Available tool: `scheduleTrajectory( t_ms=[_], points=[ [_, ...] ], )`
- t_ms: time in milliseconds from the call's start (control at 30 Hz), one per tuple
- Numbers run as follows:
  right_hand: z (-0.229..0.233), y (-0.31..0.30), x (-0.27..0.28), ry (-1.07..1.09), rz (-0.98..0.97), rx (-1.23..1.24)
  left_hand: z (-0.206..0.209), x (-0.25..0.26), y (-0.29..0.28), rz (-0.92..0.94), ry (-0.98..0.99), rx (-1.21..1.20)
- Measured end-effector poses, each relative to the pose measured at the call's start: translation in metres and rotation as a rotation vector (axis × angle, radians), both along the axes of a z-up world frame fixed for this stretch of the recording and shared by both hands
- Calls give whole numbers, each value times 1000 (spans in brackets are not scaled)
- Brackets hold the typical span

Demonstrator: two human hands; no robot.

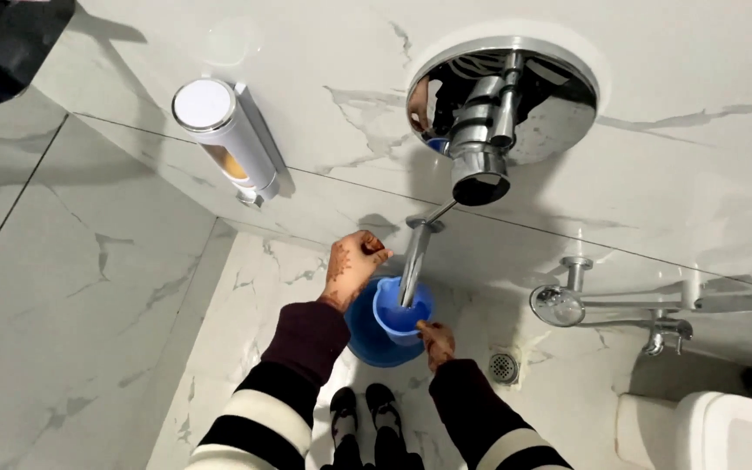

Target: Cleaning a bathroom corner shelf by scrubbing it with a toothbrush and soap, then rinsing it with water.

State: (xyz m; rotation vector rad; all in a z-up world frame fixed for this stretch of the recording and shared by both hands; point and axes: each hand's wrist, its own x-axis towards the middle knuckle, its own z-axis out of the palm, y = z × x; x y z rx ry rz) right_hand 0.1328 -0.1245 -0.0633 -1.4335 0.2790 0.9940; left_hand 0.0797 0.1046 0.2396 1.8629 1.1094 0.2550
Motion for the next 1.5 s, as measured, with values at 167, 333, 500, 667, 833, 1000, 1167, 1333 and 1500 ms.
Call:
scheduleTrajectory(
  t_ms=[167, 333, 500, 667, 833, 1000, 1167, 1333, 1500],
  points=[
    [20, 19, 4, 5, 3, -86, -92, 10, -2, 3, 77, -73],
    [19, 28, 4, 13, 141, -289, -142, -10, -38, 60, 208, -148],
    [45, 28, -6, -33, 145, -328, -139, -27, -55, 2, 329, -201],
    [16, 20, -16, 4, 153, -308, -190, -39, -56, -10, 304, -187],
    [54, 12, -23, 32, 73, -71, -178, -31, -65, 28, 193, -191],
    [99, 17, -12, 41, 238, -244, -169, -22, -69, 53, 227, -204],
    [212, 63, -6, 254, 492, -694, -177, -23, -75, 24, 161, -244],
    [55, 44, 7, 362, 595, -789, -163, -35, -47, 74, 205, -73],
    [42, -8, -13, 4, 269, -215, -35, 4, -10, -28, 163, 77]
  ],
)
